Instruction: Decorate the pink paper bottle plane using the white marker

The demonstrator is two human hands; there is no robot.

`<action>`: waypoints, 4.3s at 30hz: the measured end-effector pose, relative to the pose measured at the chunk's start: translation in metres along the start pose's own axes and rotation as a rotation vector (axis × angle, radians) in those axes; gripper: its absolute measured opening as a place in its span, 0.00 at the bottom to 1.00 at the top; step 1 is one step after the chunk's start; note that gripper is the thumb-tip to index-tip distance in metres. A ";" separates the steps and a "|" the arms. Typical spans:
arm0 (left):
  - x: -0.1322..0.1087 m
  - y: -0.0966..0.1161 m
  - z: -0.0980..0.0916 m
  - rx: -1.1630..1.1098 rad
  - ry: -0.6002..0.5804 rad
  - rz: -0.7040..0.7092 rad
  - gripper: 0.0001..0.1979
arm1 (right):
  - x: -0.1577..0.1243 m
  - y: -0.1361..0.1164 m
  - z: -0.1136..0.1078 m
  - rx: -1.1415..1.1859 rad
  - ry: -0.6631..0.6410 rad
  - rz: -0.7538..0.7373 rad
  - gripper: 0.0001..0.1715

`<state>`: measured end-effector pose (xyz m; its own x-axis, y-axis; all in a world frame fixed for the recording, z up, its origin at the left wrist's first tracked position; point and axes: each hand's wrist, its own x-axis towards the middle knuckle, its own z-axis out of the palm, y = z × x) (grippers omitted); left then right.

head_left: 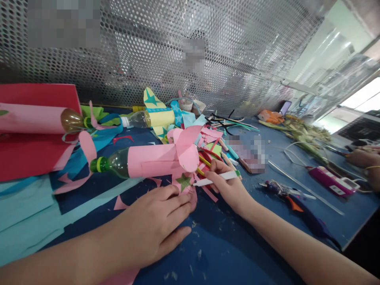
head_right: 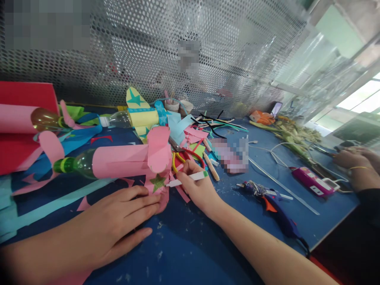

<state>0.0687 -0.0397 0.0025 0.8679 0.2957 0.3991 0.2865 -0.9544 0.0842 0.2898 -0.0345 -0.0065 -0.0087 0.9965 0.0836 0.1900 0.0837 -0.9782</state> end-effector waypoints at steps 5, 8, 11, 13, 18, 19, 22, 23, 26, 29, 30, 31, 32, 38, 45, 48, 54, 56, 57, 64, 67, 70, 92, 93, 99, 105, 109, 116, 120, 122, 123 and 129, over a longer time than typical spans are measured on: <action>0.000 0.000 0.000 0.023 0.014 0.010 0.19 | -0.001 -0.001 0.000 0.030 -0.010 0.014 0.18; 0.001 0.001 0.000 0.009 0.018 0.001 0.18 | -0.002 -0.001 0.001 0.050 -0.045 0.042 0.20; 0.001 0.001 0.001 -0.018 0.013 -0.013 0.18 | -0.002 -0.001 0.001 0.023 -0.056 0.040 0.23; 0.001 0.001 0.001 -0.025 0.009 -0.021 0.18 | -0.002 0.000 0.002 0.012 -0.044 0.027 0.23; -0.001 0.000 0.000 -0.016 0.013 -0.004 0.18 | -0.002 0.001 0.002 0.018 -0.064 0.044 0.23; -0.001 0.000 0.000 -0.007 0.009 -0.003 0.19 | -0.002 0.001 0.002 0.021 -0.064 0.044 0.23; 0.000 0.000 0.000 0.024 0.012 -0.008 0.20 | -0.002 0.000 0.003 0.025 -0.078 0.045 0.23; 0.000 0.001 0.000 0.033 0.016 -0.006 0.20 | -0.002 0.000 0.003 0.027 -0.082 0.045 0.23; 0.002 0.001 0.000 0.043 0.025 0.015 0.20 | -0.002 0.000 0.003 0.031 -0.076 0.048 0.24; 0.002 0.001 -0.001 0.042 0.028 0.015 0.20 | -0.002 0.000 0.003 0.031 -0.084 0.054 0.23; 0.002 0.001 -0.001 0.040 0.031 0.015 0.20 | -0.002 0.000 0.003 0.038 -0.084 0.052 0.22; 0.002 0.001 -0.001 0.040 0.035 0.015 0.20 | -0.002 0.001 0.003 0.046 -0.082 0.051 0.22; 0.002 0.001 0.000 0.039 0.037 0.015 0.20 | -0.002 0.001 0.003 0.052 -0.080 0.050 0.22; 0.002 0.001 0.000 0.042 0.021 0.012 0.20 | -0.001 0.002 0.001 0.014 -0.054 0.014 0.21; -0.001 0.000 0.000 0.047 0.018 0.009 0.20 | 0.000 0.003 0.000 0.011 -0.046 -0.001 0.21; 0.000 0.000 0.000 0.043 0.022 0.017 0.21 | 0.000 0.003 0.000 0.005 -0.053 0.006 0.21; 0.001 0.000 0.002 0.028 0.024 0.011 0.20 | 0.000 0.004 0.000 0.022 -0.068 0.023 0.21; 0.000 0.000 0.002 0.028 0.028 0.009 0.20 | 0.000 0.003 0.000 0.015 -0.061 0.018 0.22; 0.000 0.000 0.002 0.033 0.029 0.009 0.20 | 0.000 0.003 -0.001 0.007 -0.053 0.011 0.22; 0.000 0.000 0.002 0.031 0.035 0.017 0.20 | 0.000 0.003 -0.001 0.011 -0.032 0.022 0.20; 0.001 0.000 0.002 0.024 0.023 0.001 0.19 | 0.000 0.003 -0.001 0.033 -0.028 0.021 0.21; 0.001 0.000 0.001 0.029 0.024 0.005 0.20 | 0.001 0.003 -0.001 0.034 -0.027 0.015 0.21; 0.001 0.000 0.000 0.021 0.016 0.002 0.19 | 0.000 0.000 -0.001 -0.012 -0.015 0.023 0.21; 0.001 0.000 0.000 0.019 0.019 0.002 0.19 | 0.000 0.000 -0.001 -0.008 -0.016 0.024 0.21; 0.002 0.000 0.000 0.021 0.018 0.009 0.19 | 0.000 0.001 -0.001 0.006 -0.023 0.018 0.19; 0.001 0.000 0.000 0.048 0.025 0.019 0.20 | 0.000 0.001 -0.002 -0.040 -0.001 0.009 0.19; 0.001 0.000 -0.001 0.044 0.013 0.016 0.20 | 0.000 0.001 -0.001 -0.032 0.002 0.008 0.17; 0.001 -0.001 -0.001 0.013 -0.006 -0.002 0.19 | 0.002 -0.001 -0.001 0.005 -0.008 0.010 0.16; 0.000 -0.001 0.001 0.017 0.004 -0.003 0.19 | 0.001 -0.001 -0.001 0.015 -0.011 0.024 0.17; 0.000 -0.001 0.001 0.023 0.003 0.001 0.19 | 0.001 -0.001 -0.001 0.017 -0.006 0.024 0.16; 0.000 -0.001 0.001 0.027 0.003 0.004 0.19 | 0.001 -0.001 -0.001 0.019 -0.006 0.021 0.16; 0.002 0.000 -0.002 0.035 -0.005 0.003 0.19 | 0.001 -0.001 -0.001 0.032 -0.009 0.039 0.15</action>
<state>0.0690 -0.0389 0.0052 0.8707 0.2930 0.3951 0.2978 -0.9533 0.0507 0.2905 -0.0341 -0.0056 -0.0103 0.9990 0.0435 0.1591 0.0446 -0.9863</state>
